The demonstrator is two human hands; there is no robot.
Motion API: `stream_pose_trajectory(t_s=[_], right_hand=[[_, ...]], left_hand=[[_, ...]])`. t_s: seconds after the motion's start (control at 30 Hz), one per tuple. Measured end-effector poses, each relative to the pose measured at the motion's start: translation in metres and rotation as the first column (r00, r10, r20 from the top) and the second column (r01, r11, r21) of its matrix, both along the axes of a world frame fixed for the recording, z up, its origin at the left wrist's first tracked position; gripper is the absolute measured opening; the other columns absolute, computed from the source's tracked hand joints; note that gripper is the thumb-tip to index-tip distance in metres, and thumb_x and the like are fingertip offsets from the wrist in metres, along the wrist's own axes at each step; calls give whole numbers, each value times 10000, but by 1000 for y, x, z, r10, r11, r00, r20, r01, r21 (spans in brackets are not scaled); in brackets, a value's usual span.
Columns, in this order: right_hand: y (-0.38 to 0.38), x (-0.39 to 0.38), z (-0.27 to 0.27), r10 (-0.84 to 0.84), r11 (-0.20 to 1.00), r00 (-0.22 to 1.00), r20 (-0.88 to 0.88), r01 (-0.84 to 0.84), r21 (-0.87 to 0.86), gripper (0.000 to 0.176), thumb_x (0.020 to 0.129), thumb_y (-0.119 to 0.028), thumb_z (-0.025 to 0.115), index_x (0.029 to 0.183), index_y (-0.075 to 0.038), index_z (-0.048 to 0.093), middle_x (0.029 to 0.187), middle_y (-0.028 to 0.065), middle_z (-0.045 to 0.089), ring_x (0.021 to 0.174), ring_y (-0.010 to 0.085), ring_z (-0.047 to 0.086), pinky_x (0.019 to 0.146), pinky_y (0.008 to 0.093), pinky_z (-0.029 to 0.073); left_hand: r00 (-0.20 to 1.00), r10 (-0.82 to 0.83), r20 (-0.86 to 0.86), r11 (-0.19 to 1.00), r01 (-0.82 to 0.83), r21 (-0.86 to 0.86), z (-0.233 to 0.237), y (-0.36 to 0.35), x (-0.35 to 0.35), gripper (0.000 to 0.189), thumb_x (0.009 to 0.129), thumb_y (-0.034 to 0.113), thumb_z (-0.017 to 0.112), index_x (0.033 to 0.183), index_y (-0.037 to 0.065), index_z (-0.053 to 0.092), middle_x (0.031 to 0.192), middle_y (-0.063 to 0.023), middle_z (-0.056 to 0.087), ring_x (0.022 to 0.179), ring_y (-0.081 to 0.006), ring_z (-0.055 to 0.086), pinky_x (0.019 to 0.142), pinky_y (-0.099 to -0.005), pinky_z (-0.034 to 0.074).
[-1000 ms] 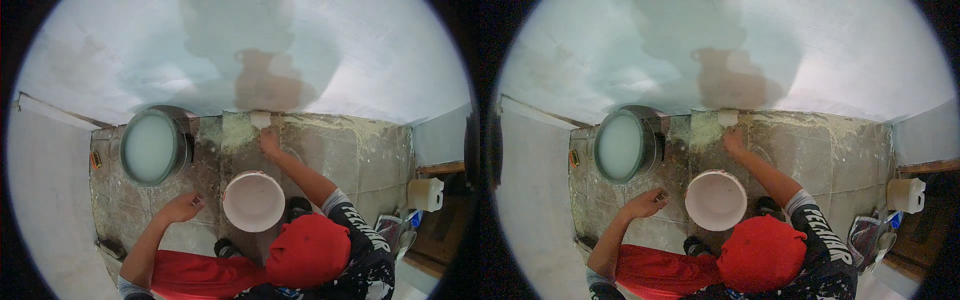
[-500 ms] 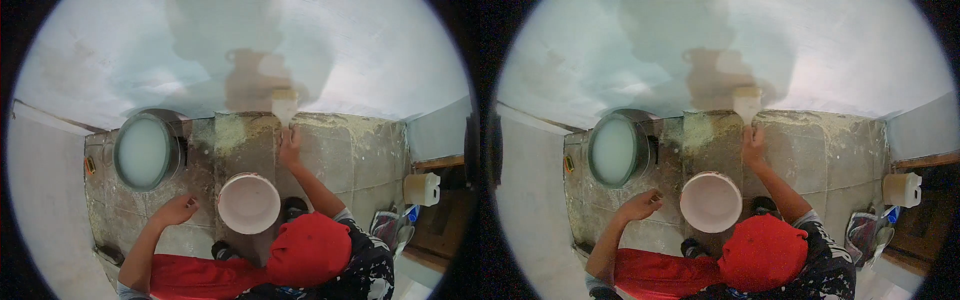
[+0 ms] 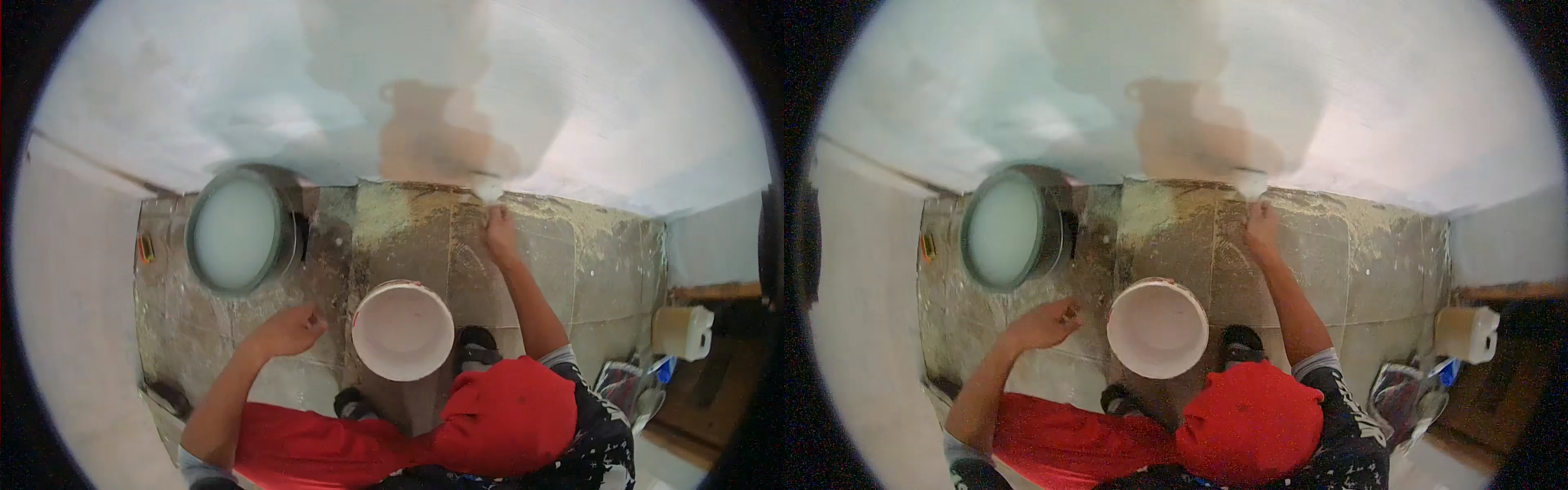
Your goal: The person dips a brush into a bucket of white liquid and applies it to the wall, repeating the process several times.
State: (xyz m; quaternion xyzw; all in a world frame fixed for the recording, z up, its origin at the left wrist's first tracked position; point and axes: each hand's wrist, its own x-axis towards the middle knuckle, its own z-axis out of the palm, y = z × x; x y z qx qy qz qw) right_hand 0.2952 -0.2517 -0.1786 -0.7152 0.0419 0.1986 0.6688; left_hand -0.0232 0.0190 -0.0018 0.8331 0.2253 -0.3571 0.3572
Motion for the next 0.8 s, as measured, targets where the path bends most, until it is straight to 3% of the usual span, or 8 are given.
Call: stream_pose_trajectory(t_s=[0.13, 0.2, 0.27, 0.3, 0.47, 0.53, 0.7, 0.8], right_hand=[[-6, -4, 62, -16, 999, 999, 35, 15, 42, 187, 937, -260, 495, 998, -84, 503, 755, 9, 485, 621, 81, 450, 453, 237, 357], [-19, 4, 103, 198, 977, 972, 123, -186, -101, 166, 937, -260, 509, 977, -100, 497, 692, -15, 466, 543, 62, 412, 406, 210, 300], [-25, 4, 170, 474, 863, 857, 201, -407, -299, 138, 942, -245, 507, 972, -110, 495, 638, -44, 442, 466, 47, 368, 372, 202, 262], [-13, -4, 212, 504, 844, 857, 105, -463, -272, 117, 961, -219, 491, 970, -103, 482, 599, -63, 418, 420, 40, 332, 353, 201, 241], [21, -31, 297, 868, 447, 479, 135, -631, -635, 140, 958, -168, 537, 989, -47, 474, 652, 8, 479, 548, 76, 456, 493, 257, 384], [40, -48, 307, 980, 72, 191, -60, -613, -787, 199, 921, -164, 597, 1019, -19, 501, 693, 83, 533, 637, 165, 533, 584, 340, 429], [63, -79, 297, 968, -216, -53, -245, -672, -708, 243, 867, -152, 638, 1073, -45, 565, 637, 100, 533, 576, 193, 473, 589, 320, 406], [64, -90, 283, 908, -404, -193, -371, -629, -664, 251, 864, -167, 624, 1075, -47, 563, 647, 131, 558, 613, 233, 549, 622, 354, 434]], left_hand=[[992, -58, 111, 994, 48, 93, 16, -8, 8, 409, 923, 322, 550, 1133, -29, 538, 1060, -223, 636, 970, -377, 616, 823, -450, 489], [980, -73, 185, 993, 54, 106, 36, -21, 12, 384, 904, 299, 567, 1080, -43, 566, 1006, -231, 650, 931, -388, 628, 797, -458, 500], [905, -408, 118, 875, 351, 333, 61, -38, 17, 293, 818, 226, 618, 928, -45, 622, 832, -221, 665, 805, -383, 661, 714, -465, 523], [912, -387, 133, 887, 329, 323, 69, -46, 16, 293, 818, 226, 618, 928, -45, 622, 832, -221, 665, 805, -383, 661, 714, -465, 523], [768, -541, 342, 841, 491, 225, 72, -73, 4, 198, 688, 143, 636, 814, -10, 641, 735, -207, 660, 726, -362, 677, 648, -464, 537], [758, -569, 320, 823, 522, 226, 80, -71, -4, 184, 676, 138, 639, 794, -3, 649, 735, -208, 661, 720, -361, 677, 642, -461, 539], [665, -585, 464, 808, 427, 406, 74, -55, -20, 147, 649, 129, 649, 732, 12, 681, 731, -209, 664, 707, -353, 679, 631, -448, 544], [815, -494, 302, 854, 390, 345, 72, -55, -15, 128, 649, 137, 644, 685, 21, 684, 715, -201, 660, 709, -350, 677, 637, -455, 542]])
